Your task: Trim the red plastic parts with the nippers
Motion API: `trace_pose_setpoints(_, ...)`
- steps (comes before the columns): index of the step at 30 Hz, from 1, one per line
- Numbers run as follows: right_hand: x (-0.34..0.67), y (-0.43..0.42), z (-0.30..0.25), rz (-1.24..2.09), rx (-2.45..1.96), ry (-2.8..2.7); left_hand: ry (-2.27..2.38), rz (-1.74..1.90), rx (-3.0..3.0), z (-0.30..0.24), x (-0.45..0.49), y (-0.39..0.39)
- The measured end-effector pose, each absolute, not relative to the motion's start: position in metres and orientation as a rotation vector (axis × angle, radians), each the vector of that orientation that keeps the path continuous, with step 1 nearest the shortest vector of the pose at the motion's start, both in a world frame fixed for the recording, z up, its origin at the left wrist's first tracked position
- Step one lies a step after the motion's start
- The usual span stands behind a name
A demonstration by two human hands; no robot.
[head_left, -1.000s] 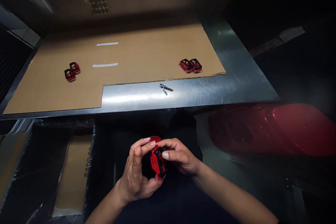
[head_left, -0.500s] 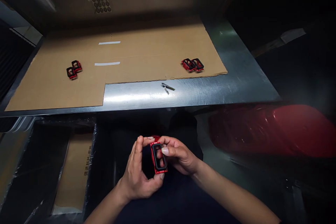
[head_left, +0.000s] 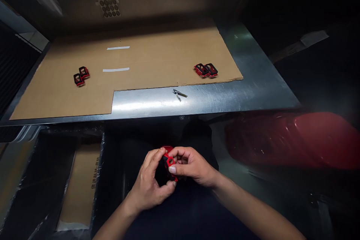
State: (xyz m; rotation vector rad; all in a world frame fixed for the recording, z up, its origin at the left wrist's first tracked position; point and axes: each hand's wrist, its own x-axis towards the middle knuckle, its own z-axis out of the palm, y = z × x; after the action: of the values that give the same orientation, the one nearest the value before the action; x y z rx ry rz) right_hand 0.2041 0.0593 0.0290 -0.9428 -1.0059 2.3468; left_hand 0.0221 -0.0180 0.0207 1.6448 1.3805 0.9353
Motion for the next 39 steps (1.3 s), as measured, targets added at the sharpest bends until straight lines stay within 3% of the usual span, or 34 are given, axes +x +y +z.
trace_pose_setpoints(7,0.219,0.064,0.05,1.479,-0.737,-2.111,0.951,0.889,1.02,0.018,0.011,-0.012)
trace_pose_setpoints(11,0.222,0.066,0.051,1.225,-0.624,-2.33,0.926,0.937,1.014,0.014,0.015,-0.01)
trace_pose_setpoints(17,0.22,0.07,0.049,1.239,-0.756,-2.091,1.05,1.188,1.144,0.013,0.02,-0.017)
trace_pose_setpoints(25,0.21,0.069,0.061,1.774,-1.075,-1.763,1.293,1.351,1.895,0.01,0.015,-0.014)
trace_pose_setpoints(39,0.201,0.058,0.059,1.711,-1.057,-1.742,1.293,1.337,2.259,0.021,0.016,-0.007)
